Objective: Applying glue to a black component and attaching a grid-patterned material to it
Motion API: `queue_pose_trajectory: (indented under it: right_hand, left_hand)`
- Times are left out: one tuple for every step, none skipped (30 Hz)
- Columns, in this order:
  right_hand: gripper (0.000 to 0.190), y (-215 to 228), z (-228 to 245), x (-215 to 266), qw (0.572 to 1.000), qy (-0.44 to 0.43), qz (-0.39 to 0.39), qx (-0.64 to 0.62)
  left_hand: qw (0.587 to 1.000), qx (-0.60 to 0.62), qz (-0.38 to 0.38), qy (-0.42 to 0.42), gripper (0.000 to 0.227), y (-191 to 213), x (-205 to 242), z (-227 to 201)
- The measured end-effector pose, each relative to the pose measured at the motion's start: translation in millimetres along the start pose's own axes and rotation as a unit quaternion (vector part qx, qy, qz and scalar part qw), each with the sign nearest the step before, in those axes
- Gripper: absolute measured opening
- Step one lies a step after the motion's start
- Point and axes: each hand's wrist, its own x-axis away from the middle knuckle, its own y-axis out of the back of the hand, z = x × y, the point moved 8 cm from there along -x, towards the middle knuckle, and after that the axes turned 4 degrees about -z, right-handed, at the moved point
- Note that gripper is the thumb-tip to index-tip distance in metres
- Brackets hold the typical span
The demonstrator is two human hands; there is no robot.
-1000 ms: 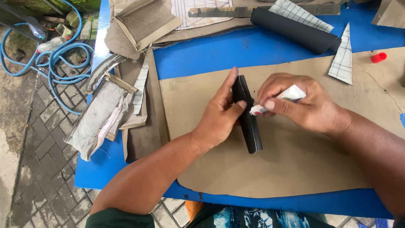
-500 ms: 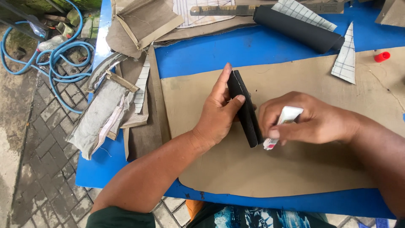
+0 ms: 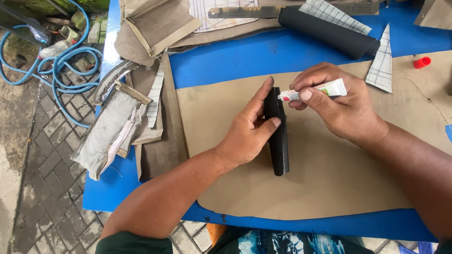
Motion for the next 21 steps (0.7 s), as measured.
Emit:
queue_pose_trajectory:
  right_hand:
    - [0.017,0,5,0,1.000,-0.001,-0.001,0.000]
    - [0.017,-3,8,-1,1.000,-0.017,0.020,-0.012]
    - [0.018,-7,11,-2,0.998,-0.033,0.042,-0.023]
    - [0.018,-9,12,-2,0.998,-0.033,0.042,-0.023]
    - [0.013,-16,16,-1,0.997,-0.010,0.078,-0.017]
    - [0.008,-23,21,0,0.993,0.013,0.114,-0.011]
    - [0.008,-24,25,0,0.993,0.013,0.114,-0.011]
    - [0.010,-30,25,2,0.989,-0.013,0.144,-0.023]
    - [0.012,-35,25,4,0.984,-0.039,0.173,-0.035]
    - [0.012,-33,25,4,0.983,-0.038,0.174,-0.035]
    - [0.014,-36,18,8,0.974,-0.076,0.215,-0.015]
    - [0.016,-38,12,12,0.961,-0.114,0.253,0.005]
    - [0.016,-39,6,13,0.961,-0.113,0.252,0.006]
    - [0.022,-29,-11,12,0.965,-0.181,0.187,0.038]
    - [0.028,-17,-27,14,0.959,-0.247,0.121,0.071]
    - [0.028,-17,-36,15,0.959,-0.246,0.122,0.071]
    - [0.021,-13,-42,13,0.967,-0.224,0.092,0.075]
    - [0.027,-9,-48,13,0.974,-0.203,0.061,0.078]
    - [0.027,-15,-40,12,0.974,-0.204,0.062,0.078]
    - [0.031,-21,-37,14,0.962,-0.236,0.075,0.111]
    - [0.035,-26,-35,15,0.948,-0.268,0.089,0.144]
  left_hand:
    - [1.000,0.000,0.001,0.001,0.075,-1,-1,3]
    - [1.000,0.005,-0.011,-0.006,0.075,2,-2,3]
    - [1.000,0.010,-0.024,-0.013,0.074,4,-2,4]
    - [1.000,0.010,-0.024,-0.014,0.074,6,-4,-2]
    - [0.997,0.025,-0.047,0.056,0.075,11,-5,3]
    - [0.989,0.040,-0.070,0.126,0.077,15,-4,8]
    - [0.989,0.040,-0.070,0.125,0.077,15,-4,11]
    - [0.990,0.053,-0.076,0.103,0.078,16,-5,11]
    - [0.991,0.066,-0.082,0.080,0.079,17,-6,12]
    - [0.991,0.066,-0.084,0.079,0.079,16,-5,9]
    - [0.990,0.072,-0.091,0.083,0.080,17,-4,6]
    - [0.988,0.079,-0.096,0.087,0.082,16,-3,4]
    - [0.989,0.079,-0.095,0.086,0.082,16,-4,4]
    - [0.988,0.094,-0.100,0.069,0.086,16,-4,2]
    - [0.987,0.109,-0.104,0.052,0.091,16,-4,0]
    - [0.987,0.109,-0.105,0.051,0.091,19,-6,15]
    - [0.987,0.123,-0.098,0.016,0.092,22,-8,25]
    - [0.986,0.136,-0.090,-0.016,0.095,24,-9,36]
    - [0.986,0.136,-0.091,-0.016,0.095,23,-8,31]
    - [0.985,0.140,-0.096,-0.019,0.096,23,-7,26]
    - [0.984,0.143,-0.101,-0.022,0.097,23,-5,21]
